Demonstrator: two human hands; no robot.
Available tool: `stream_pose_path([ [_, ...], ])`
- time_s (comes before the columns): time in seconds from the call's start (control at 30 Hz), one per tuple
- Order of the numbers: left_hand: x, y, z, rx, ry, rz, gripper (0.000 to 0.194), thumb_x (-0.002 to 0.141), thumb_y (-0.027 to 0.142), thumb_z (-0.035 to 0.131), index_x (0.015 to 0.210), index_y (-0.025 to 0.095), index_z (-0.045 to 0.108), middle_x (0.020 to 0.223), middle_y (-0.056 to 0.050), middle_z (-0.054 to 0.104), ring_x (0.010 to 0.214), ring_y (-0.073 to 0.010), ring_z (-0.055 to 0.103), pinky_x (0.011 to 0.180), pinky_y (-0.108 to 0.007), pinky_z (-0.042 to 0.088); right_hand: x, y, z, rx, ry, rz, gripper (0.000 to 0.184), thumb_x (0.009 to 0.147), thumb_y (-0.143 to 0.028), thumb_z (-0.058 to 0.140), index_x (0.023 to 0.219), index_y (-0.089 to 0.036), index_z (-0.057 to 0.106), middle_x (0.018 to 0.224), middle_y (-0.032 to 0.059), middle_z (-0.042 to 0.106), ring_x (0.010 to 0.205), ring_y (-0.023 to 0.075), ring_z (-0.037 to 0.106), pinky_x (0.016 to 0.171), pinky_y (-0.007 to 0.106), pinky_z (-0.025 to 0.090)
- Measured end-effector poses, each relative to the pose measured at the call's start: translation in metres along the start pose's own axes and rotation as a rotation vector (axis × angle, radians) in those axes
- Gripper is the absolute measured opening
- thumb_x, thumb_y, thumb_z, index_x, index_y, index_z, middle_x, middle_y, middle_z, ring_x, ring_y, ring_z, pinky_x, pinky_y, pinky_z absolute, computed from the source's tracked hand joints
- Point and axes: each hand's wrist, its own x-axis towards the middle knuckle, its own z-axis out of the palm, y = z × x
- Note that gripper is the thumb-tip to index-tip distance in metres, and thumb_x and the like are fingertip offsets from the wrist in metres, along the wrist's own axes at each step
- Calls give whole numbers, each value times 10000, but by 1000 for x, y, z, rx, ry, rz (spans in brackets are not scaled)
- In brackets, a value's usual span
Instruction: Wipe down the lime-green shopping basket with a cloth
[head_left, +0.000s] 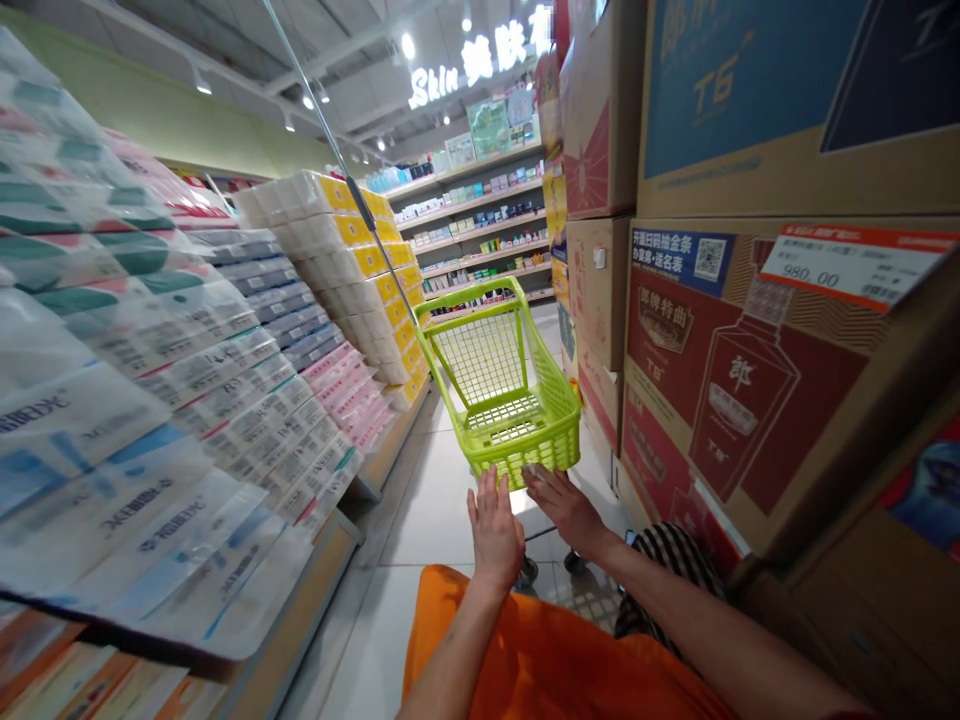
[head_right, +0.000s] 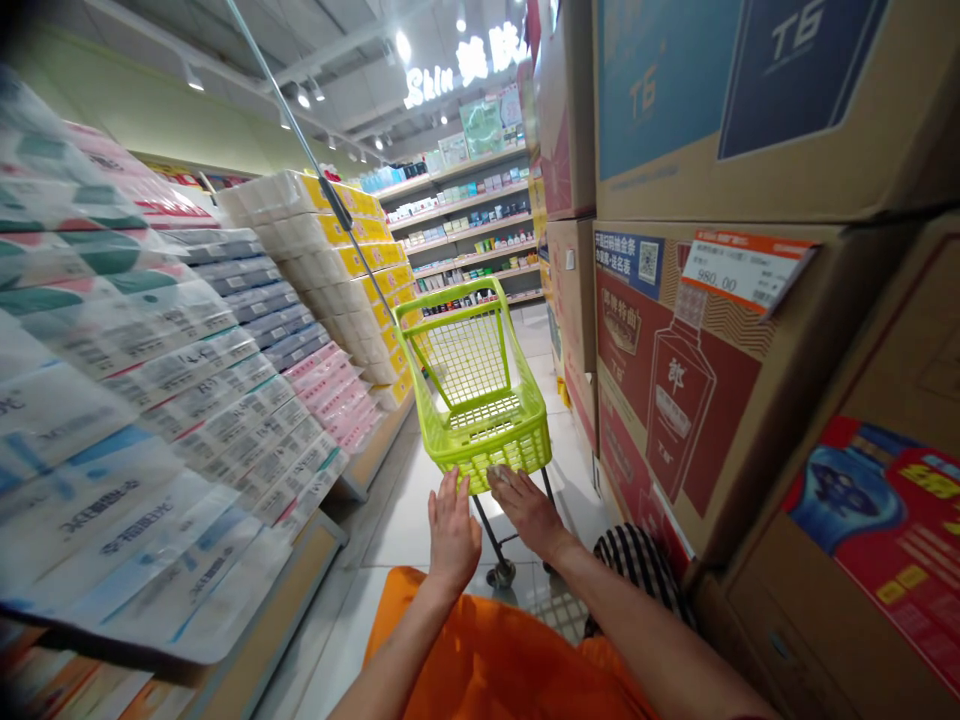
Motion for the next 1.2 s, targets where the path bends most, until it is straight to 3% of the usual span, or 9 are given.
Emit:
stream_pose_path([
  [0.17,23,8,-9,41,44,62,589,687,30,394,1272,102,396,1383,-161,359,1320,-242,236,1072,-497,181,9,8,-13,-39,110,186,458,868,-55,296,1244,-251,468,1323,37,455,1311,184,252,1050,470,297],
  [0.33,40,12,-10,43,-8,69,707,640,41,427,1333,121,310,1412,-136,313,1328,-247,210,1072,-522,143,-12,16,-8,28,79,124,457,849,-30,319,1215,-236,502,1247,34,537,1283,144,313,1029,395,358],
  [0.6,36,10,-11,73,-50,51,697,635,39,408,1323,122,336,1417,-124,304,1329,-247,208,1067,-553,112,-3,36,-19,-65,169,331,504,853,-33,277,1275,-263,431,1350,20,419,1322,156,218,1084,450,244],
  [0.77,36,10,-10,70,-48,62,738,616,28,413,1338,143,310,1421,-113,298,1326,-242,219,1067,-551,113,-18,42,-14,-58,149,330,542,826,-3,282,1282,-260,422,1341,25,433,1313,154,247,1073,444,276],
  [0.97,35,10,-9,76,-50,51,727,628,40,410,1341,134,305,1427,-119,280,1335,-237,191,1071,-542,99,6,46,-21,-82,226,352,526,849,-26,269,1312,-253,376,1381,27,373,1332,164,192,1086,461,239],
  [1.1,35,10,-8,74,-51,54,732,627,37,402,1344,140,298,1433,-105,273,1335,-230,191,1073,-534,107,-18,44,-11,-89,152,334,557,831,7,264,1315,-247,372,1344,45,430,1317,161,238,1058,436,306],
  [1.2,34,8,-7,76,-48,53,738,625,33,402,1347,137,290,1436,-106,262,1336,-231,187,1071,-538,115,-19,44,-10,-71,176,350,560,832,-4,279,1329,-254,345,1365,40,399,1319,171,234,1072,450,280],
])
